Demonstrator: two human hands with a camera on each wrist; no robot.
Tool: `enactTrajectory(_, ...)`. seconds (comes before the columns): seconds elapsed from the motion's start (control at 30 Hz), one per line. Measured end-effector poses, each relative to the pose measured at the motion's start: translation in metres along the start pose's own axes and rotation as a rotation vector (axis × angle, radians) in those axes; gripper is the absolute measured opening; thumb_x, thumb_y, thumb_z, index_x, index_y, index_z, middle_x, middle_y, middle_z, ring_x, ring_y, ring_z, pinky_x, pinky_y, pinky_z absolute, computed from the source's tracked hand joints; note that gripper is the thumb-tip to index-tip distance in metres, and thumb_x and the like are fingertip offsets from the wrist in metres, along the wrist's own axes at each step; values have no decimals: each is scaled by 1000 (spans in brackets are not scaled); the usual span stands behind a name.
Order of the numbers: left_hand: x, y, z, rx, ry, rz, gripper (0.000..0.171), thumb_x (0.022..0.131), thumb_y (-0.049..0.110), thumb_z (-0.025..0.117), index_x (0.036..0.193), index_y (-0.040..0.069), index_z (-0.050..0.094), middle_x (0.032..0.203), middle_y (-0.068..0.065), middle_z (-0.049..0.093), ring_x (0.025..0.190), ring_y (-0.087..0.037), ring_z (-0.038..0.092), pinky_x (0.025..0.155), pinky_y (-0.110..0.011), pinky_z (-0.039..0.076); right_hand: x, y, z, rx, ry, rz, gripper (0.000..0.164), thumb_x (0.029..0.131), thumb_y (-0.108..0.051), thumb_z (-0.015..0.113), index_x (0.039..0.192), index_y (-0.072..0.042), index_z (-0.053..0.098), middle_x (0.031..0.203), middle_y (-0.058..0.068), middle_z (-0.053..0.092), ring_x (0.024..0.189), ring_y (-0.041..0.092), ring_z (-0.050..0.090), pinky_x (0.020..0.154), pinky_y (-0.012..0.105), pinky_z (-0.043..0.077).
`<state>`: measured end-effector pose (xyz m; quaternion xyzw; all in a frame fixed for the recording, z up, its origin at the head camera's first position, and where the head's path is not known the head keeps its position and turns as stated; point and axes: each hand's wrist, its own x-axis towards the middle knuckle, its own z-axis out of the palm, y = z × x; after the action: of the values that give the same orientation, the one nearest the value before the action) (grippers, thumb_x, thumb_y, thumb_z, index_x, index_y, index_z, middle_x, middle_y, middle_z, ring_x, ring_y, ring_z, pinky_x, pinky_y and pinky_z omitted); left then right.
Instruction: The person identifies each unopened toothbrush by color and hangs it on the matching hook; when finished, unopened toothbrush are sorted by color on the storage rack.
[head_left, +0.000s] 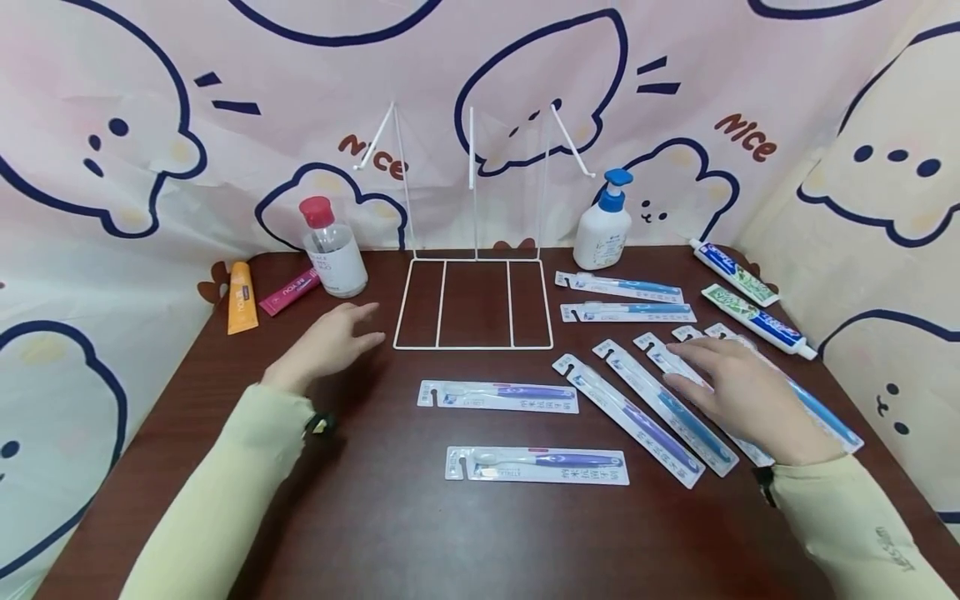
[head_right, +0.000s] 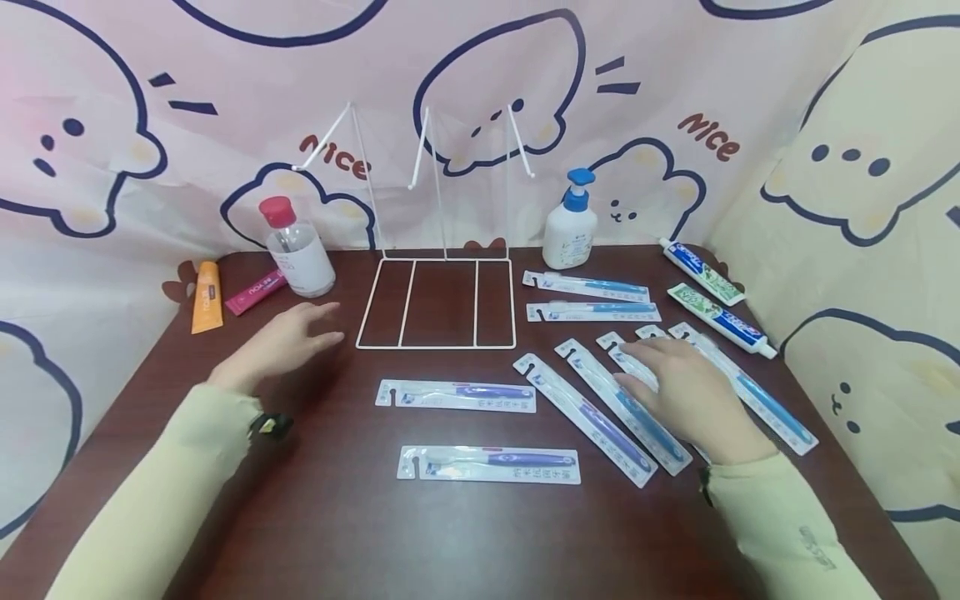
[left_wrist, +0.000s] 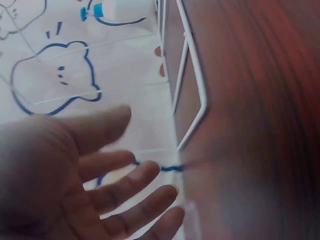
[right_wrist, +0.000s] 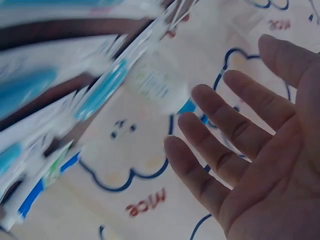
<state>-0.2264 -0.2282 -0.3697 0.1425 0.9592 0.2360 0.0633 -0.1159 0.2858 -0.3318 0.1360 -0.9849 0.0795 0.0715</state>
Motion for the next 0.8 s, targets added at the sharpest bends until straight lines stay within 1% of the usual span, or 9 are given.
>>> enactTrajectory(0.13, 26, 5, 11, -52, 13, -58, 53, 89, 23, 61, 133, -2, 45, 107, -18, 61, 94, -30, 57, 84, -45, 44, 6, -15, 6, 21, 25, -61, 48, 82, -38, 67, 120, -9, 61, 116, 20, 58, 107, 39, 52, 82, 57, 41)
enactTrajectory(0.2, 34, 6, 16, -68, 22, -76, 52, 89, 19, 60, 133, -3, 44, 106, -19, 61, 92, -29, 56, 83, -45, 44, 8, -21, 11, 34, 29, -95, 42, 82, -32, 69, 116, -8, 64, 108, 17, 63, 99, 34, 58, 79, 53, 45)
enactTrajectory(0.27, 38, 5, 23, -48, 16, -66, 54, 89, 17, 61, 135, -4, 42, 107, -20, 57, 94, -30, 54, 85, -44, 42, 9, -26, 15, 48, 6, -114, 40, 82, -31, 69, 115, -8, 65, 105, 14, 65, 95, 31, 60, 77, 50, 47)
enactTrajectory(0.43, 43, -3, 32, 40, -86, 36, 63, 88, 17, 63, 138, -6, 33, 107, -22, 52, 99, -30, 48, 91, -45, 37, 11, -34, 19, 41, -53, -109, 41, 81, -33, 70, 115, -10, 65, 109, 14, 63, 100, 33, 58, 79, 52, 46)
enactTrajectory(0.53, 48, -7, 28, 29, -150, 54, 63, 86, 19, 66, 137, -4, 37, 111, -20, 57, 96, -27, 52, 89, -43, 40, 11, -36, 19, 42, -51, -115, 40, 79, -31, 72, 113, -11, 66, 108, 12, 64, 99, 31, 59, 78, 51, 46)
enactTrajectory(0.57, 50, -8, 26, 18, -162, 57, 58, 86, 18, 66, 133, -5, 43, 116, -19, 57, 93, -25, 53, 86, -42, 42, 11, -37, 19, 41, -50, -117, 40, 79, -31, 72, 113, -11, 66, 108, 11, 64, 98, 31, 59, 78, 51, 46)
enactTrajectory(0.7, 57, -12, 20, -66, -233, 20, 53, 85, 18, 67, 132, 3, 48, 101, -13, 63, 76, -21, 57, 71, -35, 47, 10, -37, 21, 35, -59, -115, 40, 78, -30, 73, 112, -11, 67, 106, 11, 65, 96, 30, 60, 77, 50, 47)
enactTrajectory(0.77, 59, -13, 18, -125, -263, -1, 49, 85, 16, 67, 130, 5, 51, 98, -12, 61, 72, -19, 58, 66, -31, 49, 9, -37, 22, 35, -65, -115, 40, 78, -31, 73, 112, -11, 67, 106, 10, 65, 96, 30, 60, 77, 50, 47)
enactTrajectory(0.8, 59, -13, 17, -154, -277, -16, 52, 85, 15, 67, 133, 7, 49, 93, -12, 60, 71, -19, 59, 66, -30, 50, 9, -37, 23, 36, -66, -115, 40, 78, -31, 73, 112, -11, 67, 106, 10, 65, 96, 30, 61, 77, 50, 47)
